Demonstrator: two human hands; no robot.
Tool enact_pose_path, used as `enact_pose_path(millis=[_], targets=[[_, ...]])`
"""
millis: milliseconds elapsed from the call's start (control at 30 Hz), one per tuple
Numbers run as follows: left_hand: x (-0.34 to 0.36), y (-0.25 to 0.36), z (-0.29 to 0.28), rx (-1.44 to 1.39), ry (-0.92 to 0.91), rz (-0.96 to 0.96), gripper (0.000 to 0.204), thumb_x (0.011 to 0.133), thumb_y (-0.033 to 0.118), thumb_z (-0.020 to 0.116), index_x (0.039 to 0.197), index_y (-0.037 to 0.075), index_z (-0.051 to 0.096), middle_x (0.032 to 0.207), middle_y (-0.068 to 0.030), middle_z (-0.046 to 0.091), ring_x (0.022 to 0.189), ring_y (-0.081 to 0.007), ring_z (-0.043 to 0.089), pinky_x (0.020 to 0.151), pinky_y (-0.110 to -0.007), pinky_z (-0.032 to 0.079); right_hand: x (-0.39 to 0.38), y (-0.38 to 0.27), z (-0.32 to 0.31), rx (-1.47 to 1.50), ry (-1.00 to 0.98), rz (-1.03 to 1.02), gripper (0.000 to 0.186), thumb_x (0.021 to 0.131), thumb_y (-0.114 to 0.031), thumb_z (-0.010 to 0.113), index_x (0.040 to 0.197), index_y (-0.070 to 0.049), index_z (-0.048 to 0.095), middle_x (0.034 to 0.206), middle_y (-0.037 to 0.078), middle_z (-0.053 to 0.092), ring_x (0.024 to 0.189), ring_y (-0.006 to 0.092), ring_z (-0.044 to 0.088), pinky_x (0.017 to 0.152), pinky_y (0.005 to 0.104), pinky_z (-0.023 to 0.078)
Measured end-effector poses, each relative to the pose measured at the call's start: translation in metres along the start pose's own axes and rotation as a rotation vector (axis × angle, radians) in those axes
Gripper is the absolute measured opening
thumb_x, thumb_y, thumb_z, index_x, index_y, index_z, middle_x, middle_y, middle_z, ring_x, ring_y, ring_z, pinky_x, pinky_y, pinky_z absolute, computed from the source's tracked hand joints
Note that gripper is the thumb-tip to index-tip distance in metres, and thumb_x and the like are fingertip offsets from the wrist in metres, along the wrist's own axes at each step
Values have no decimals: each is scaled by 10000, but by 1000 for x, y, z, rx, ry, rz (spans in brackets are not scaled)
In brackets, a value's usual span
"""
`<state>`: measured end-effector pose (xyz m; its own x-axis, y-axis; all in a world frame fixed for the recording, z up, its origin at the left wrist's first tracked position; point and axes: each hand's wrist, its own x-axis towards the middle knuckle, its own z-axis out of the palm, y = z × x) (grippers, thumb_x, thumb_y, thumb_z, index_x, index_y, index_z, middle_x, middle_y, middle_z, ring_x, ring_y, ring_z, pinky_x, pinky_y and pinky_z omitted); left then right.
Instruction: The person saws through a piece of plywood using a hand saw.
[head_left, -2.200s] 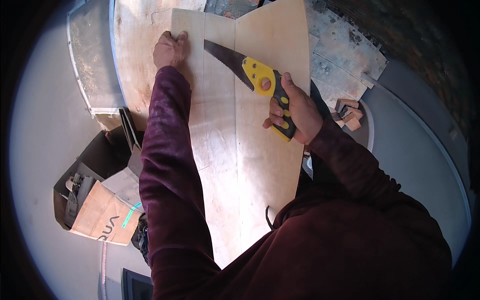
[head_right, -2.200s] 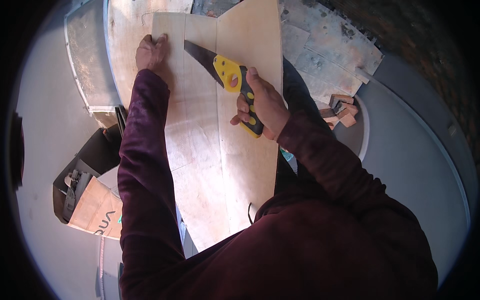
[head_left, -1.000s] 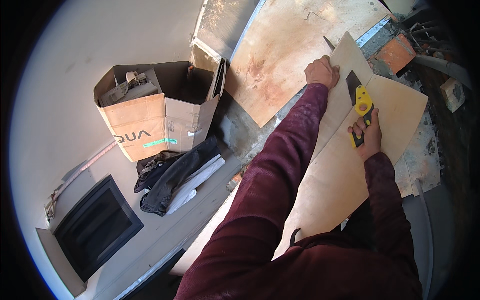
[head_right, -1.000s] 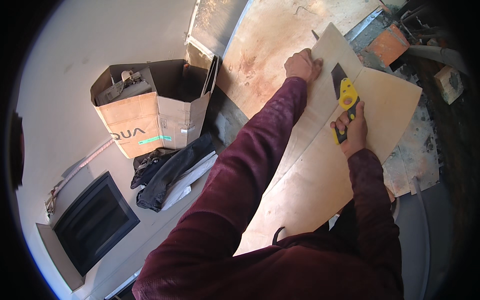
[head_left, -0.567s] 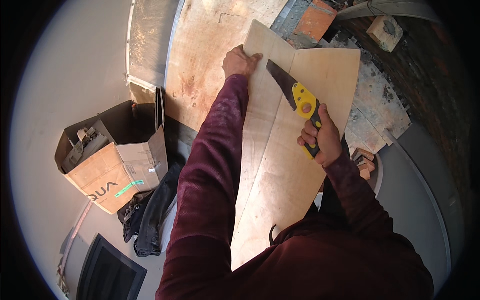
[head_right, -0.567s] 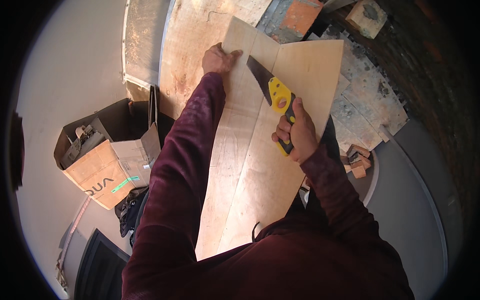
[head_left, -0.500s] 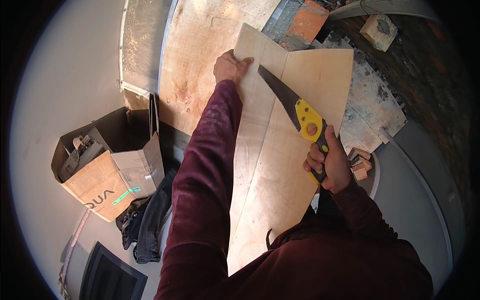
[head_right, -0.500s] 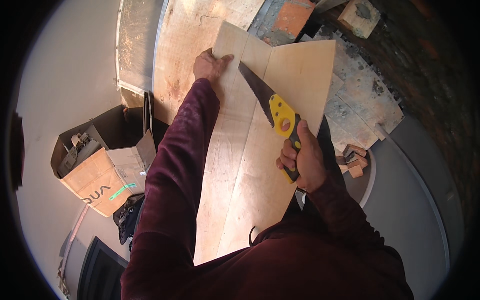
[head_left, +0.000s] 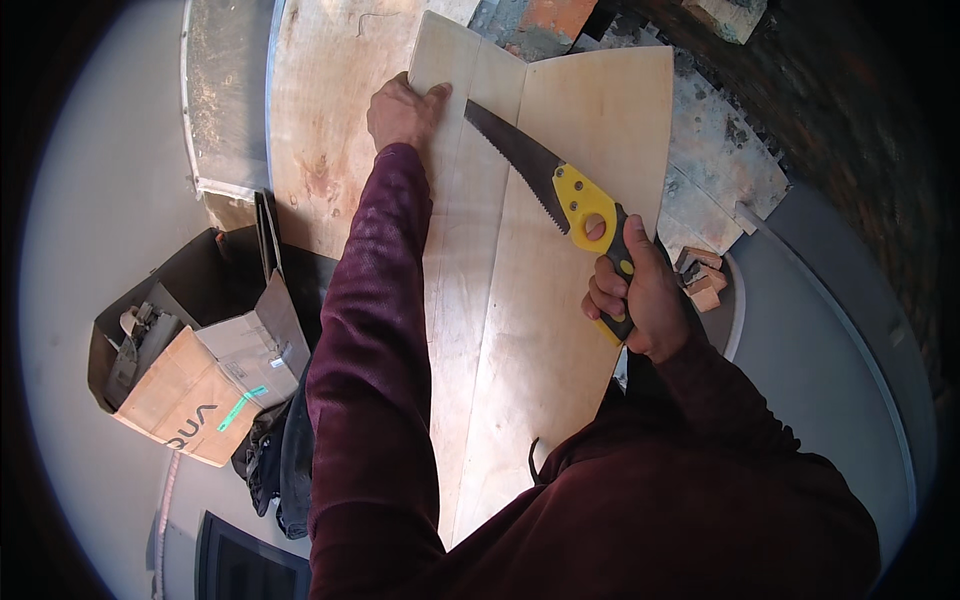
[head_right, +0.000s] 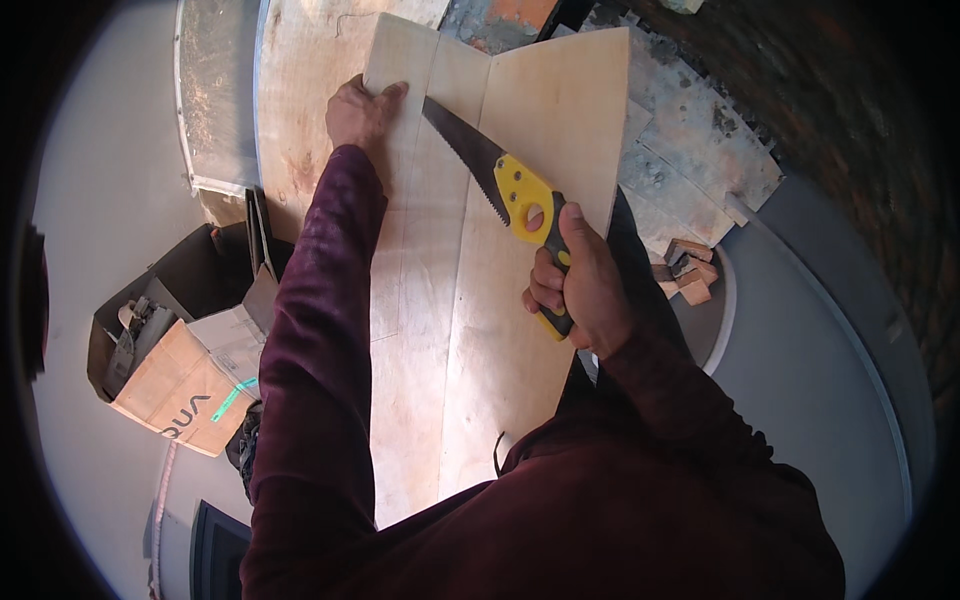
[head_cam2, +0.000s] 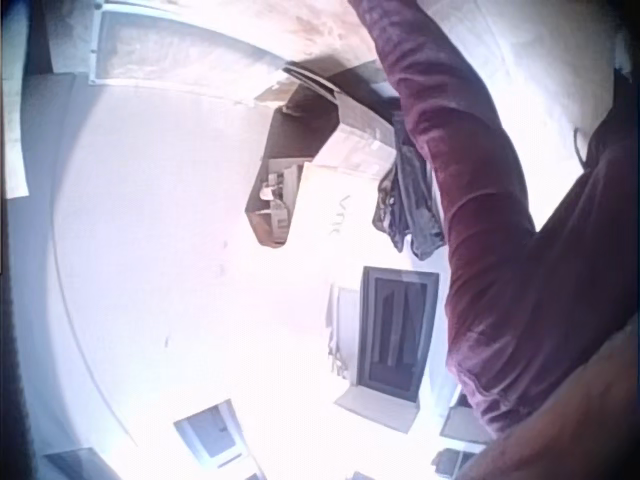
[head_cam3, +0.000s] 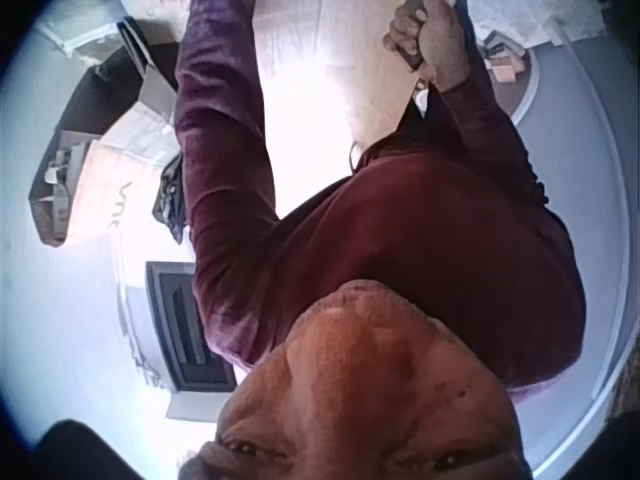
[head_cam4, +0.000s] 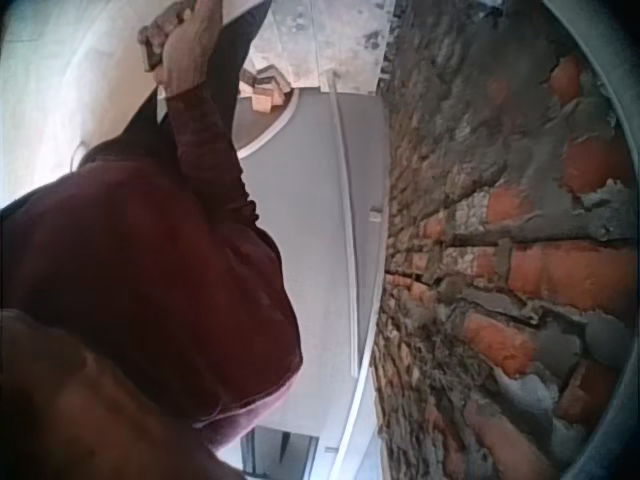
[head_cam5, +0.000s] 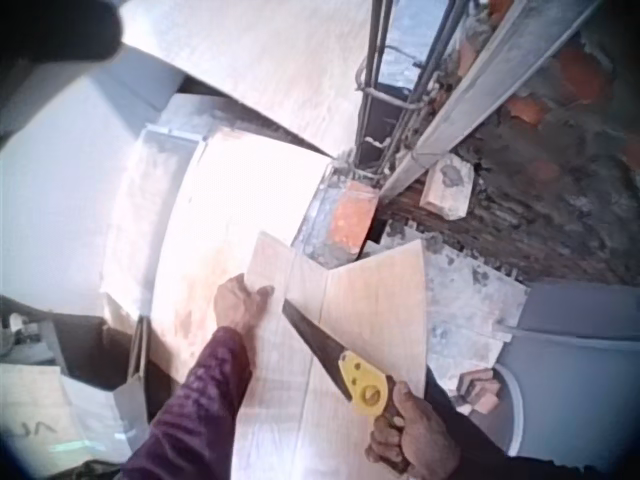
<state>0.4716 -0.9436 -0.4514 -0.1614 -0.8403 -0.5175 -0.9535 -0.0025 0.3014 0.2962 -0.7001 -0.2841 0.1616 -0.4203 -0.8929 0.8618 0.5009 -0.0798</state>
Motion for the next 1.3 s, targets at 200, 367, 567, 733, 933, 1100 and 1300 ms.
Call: enact_pose_path(millis=[200,367,567,733,933,1100,1300], targets=[[-2,10,13,-12,-57,-71,463,754,432,751,1015,51,720,918,-164,727,898,-327,696,845,-409,527,120,13,15,-29,65,-55,454,1039,-544,325,1046,-124,500,578,-40,303,460,83,296,559,317,424],[3,-6,-1,6,-17,-69,435,766,428,751,960,40,713,895,-168,723,886,-343,690,836,-416,525,28,11,2,-72,59,-24,450,1044,-526,321,1033,-110,493,568,-39,291,452,87,295,550,320,428],[0,-2,19,50,33,3,428,780,424,750,967,41,707,900,-163,721,889,-341,690,834,-427,523,102,20,14,-119,138,-66,424,1052,-499,302,1007,-118,483,567,-39,262,455,97,273,543,320,428],[-8,-21,8,20,-51,-51,427,787,418,747,990,45,703,924,-169,718,910,-344,686,840,-426,521,42,25,8,-99,62,-42,458,1040,-540,322,1043,-113,488,568,-46,283,444,85,280,536,309,425],[-4,-9,1,70,43,-29,453,781,443,739,985,40,703,908,-170,714,905,-340,684,835,-427,519,27,12,8,-154,76,-46,469,1044,-541,297,1058,-113,488,566,-43,294,437,84,288,531,308,419],[-2,0,13,22,17,-21,419,788,413,740,976,41,699,984,-187,715,949,-357,680,859,-439,519,94,20,12,-49,68,-51,404,1048,-511,326,1009,-129,451,581,-37,296,456,94,294,541,330,420],[-16,11,-8,74,38,-71,406,792,414,741,913,32,679,943,-178,711,948,-379,673,857,-448,514,-13,16,-15,-141,31,-43,465,1035,-561,312,1090,-135,493,551,-61,260,434,71,268,536,300,416]])
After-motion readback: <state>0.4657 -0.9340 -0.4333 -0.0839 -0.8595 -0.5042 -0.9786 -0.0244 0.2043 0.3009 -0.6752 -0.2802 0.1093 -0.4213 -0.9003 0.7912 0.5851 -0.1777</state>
